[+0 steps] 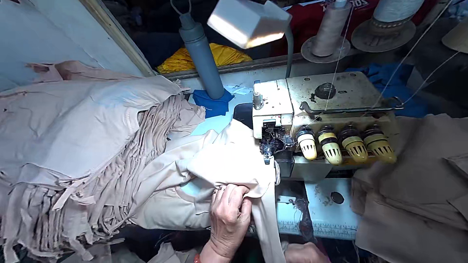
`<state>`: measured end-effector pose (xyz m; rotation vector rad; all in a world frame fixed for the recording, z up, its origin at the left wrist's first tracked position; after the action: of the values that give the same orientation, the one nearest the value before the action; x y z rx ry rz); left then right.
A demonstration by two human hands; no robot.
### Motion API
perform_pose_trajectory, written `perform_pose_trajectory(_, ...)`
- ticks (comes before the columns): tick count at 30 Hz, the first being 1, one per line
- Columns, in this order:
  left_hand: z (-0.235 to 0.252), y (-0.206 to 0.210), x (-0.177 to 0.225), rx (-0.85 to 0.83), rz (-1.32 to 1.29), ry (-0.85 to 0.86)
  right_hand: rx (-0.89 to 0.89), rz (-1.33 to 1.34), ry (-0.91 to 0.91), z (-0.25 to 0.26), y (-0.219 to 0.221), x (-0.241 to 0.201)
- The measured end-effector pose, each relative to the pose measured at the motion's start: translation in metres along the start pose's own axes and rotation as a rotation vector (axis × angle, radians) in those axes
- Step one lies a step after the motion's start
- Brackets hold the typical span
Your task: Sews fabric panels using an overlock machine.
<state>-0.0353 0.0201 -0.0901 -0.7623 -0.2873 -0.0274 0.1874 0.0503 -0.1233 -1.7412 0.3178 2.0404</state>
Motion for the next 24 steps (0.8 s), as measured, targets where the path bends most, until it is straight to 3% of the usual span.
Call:
perform_pose_trajectory(3,0.006,-0.01,-0.001,-0.057,-0.109,-0.081,0.261,-0.103,0.161,-0.002,-0.003,-0.004)
perform_pose_trajectory(6,0.015,-0.02,-0.002,-0.088,-0.198,-0.175,0.561,0.012,0.08,0.014,-0.006,-0.014)
perform_pose_trajectory(8,0.02,-0.027,-0.004,-0.109,-0.242,-0.219,0.645,0.108,0.012,0.031,-0.013,-0.016)
perform_pose_trajectory(14,0.037,-0.054,-0.013,-0.229,-0.359,-0.285,0.532,0.393,-0.039,0.068,-0.019,-0.004)
perform_pose_trajectory(19,0.062,-0.083,-0.007,-0.289,-0.156,0.053,0.427,0.486,-0.01,0.064,-0.011,-0.011)
perform_pose_trajectory(24,0.065,-0.093,0.008,-0.56,-0.285,0.158,0.489,0.472,0.091,0.051,-0.002,-0.027)
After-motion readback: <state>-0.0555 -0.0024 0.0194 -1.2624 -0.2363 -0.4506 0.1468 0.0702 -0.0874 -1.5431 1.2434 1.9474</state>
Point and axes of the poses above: each hand's wrist, its own z-axis towards the middle knuckle, its own y-axis out of the palm, x = y × z, the point moved 1 cm from there along z, towards the middle knuckle, and after that the axes turned 4 degrees about z, right-handed, at the moved point
